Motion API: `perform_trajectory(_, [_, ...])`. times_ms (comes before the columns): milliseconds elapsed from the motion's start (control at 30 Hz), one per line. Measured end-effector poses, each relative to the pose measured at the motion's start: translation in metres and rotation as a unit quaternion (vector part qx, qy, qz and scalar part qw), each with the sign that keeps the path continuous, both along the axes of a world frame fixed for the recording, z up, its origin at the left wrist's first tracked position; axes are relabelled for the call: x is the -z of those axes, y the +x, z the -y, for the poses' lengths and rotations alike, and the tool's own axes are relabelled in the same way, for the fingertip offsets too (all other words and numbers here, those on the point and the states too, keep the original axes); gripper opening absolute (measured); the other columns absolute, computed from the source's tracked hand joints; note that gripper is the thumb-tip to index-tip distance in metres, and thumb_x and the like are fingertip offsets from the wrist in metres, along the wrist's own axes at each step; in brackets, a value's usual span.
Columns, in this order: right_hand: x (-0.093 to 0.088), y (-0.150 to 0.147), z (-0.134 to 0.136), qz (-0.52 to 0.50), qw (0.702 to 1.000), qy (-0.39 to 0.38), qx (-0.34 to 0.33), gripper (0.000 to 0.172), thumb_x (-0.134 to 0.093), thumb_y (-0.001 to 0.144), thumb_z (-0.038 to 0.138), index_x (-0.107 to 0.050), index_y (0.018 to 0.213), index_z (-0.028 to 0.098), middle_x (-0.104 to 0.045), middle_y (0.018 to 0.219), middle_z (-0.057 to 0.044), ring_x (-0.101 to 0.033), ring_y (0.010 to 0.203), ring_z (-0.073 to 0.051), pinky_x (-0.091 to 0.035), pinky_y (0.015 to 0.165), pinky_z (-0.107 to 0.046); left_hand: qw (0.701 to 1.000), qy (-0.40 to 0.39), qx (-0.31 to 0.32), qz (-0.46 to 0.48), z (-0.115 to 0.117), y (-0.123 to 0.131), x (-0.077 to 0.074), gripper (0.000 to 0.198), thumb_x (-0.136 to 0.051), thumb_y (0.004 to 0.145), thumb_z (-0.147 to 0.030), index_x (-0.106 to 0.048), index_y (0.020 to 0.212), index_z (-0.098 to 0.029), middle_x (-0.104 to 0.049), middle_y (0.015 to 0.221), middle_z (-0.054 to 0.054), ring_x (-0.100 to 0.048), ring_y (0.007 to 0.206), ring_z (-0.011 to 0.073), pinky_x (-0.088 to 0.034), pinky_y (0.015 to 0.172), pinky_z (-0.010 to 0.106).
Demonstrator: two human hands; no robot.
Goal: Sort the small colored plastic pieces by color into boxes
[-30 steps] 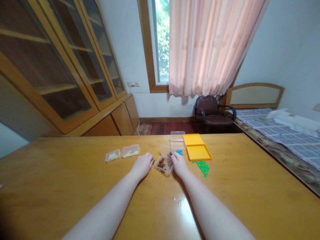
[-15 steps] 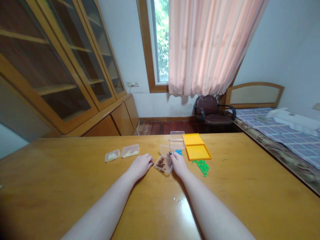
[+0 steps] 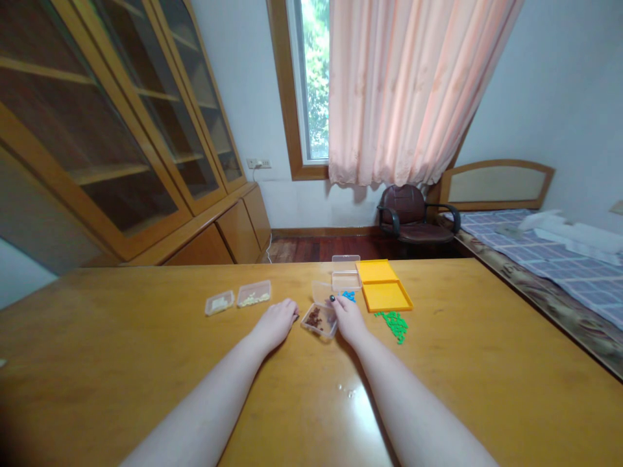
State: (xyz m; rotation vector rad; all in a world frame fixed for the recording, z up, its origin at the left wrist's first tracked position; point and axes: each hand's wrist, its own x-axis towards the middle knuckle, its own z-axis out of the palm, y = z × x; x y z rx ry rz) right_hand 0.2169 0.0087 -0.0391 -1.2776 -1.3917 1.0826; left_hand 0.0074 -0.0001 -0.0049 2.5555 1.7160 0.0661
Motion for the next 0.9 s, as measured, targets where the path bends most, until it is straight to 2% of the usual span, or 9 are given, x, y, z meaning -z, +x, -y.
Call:
perform_trajectory(200, [-0.002, -0.001, 0.001, -0.005, 1.000, -0.002, -0.003, 0.039, -0.043, 0.079, 0.048, -0.063, 0.084, 0.015, -0.066, 0.081, -0.008, -0.059, 0.065, -0.019, -0.046, 0.058, -0.029, 1.000, 0.004, 0.014, 0.017, 0.003, 0.000, -0.008, 0.011, -0.045, 0.086, -0.024, -0.052, 0.092, -0.019, -0.056, 0.094, 0.005, -0.055, 0.086, 0.0183, -0.039, 0.076, 0.030])
perform_trajectory(400, [-0.005, 0.000, 0.003, 0.014, 1.000, 0.012, 0.004, 0.040, -0.044, 0.078, 0.049, -0.064, 0.082, 0.015, -0.067, 0.084, -0.009, -0.060, 0.078, -0.022, -0.045, 0.067, -0.031, 1.000, -0.011, -0.001, 0.028, 0.004, -0.003, -0.015, 0.014, -0.047, 0.085, -0.027, -0.056, 0.095, -0.021, -0.055, 0.097, 0.005, -0.055, 0.090, 0.0177, -0.039, 0.080, 0.029])
perform_trajectory(533, [-0.005, 0.000, 0.002, 0.014, 1.000, 0.007, 0.005, 0.040, -0.044, 0.078, 0.050, -0.064, 0.082, 0.016, -0.067, 0.082, -0.008, -0.060, 0.079, -0.021, -0.045, 0.068, -0.031, 0.999, -0.010, -0.010, 0.039, 0.003, -0.005, -0.015, 0.013, -0.049, 0.084, -0.026, -0.056, 0.092, -0.021, -0.056, 0.095, 0.004, -0.055, 0.089, 0.0176, -0.040, 0.078, 0.028])
perform_trajectory(700, [-0.004, 0.000, 0.002, 0.013, 1.000, 0.001, -0.003, 0.038, -0.043, 0.079, 0.048, -0.064, 0.082, 0.016, -0.067, 0.075, -0.007, -0.060, 0.074, -0.021, -0.045, 0.065, -0.030, 0.998, 0.009, -0.051, 0.046, 0.001, -0.006, -0.011, 0.018, -0.047, 0.084, -0.027, -0.054, 0.099, -0.021, -0.055, 0.100, 0.006, -0.054, 0.093, 0.0181, -0.040, 0.080, 0.029])
perform_trajectory(900, [-0.008, -0.001, 0.003, 0.024, 1.000, 0.017, 0.005, 0.036, -0.044, 0.079, 0.045, -0.064, 0.081, 0.015, -0.067, 0.079, -0.007, -0.059, 0.077, -0.021, -0.044, 0.066, -0.030, 0.998, 0.005, -0.046, 0.033, 0.000, -0.003, -0.007, 0.019, -0.042, 0.087, -0.028, -0.057, 0.095, -0.021, -0.055, 0.097, 0.006, -0.055, 0.090, 0.0182, -0.040, 0.078, 0.029])
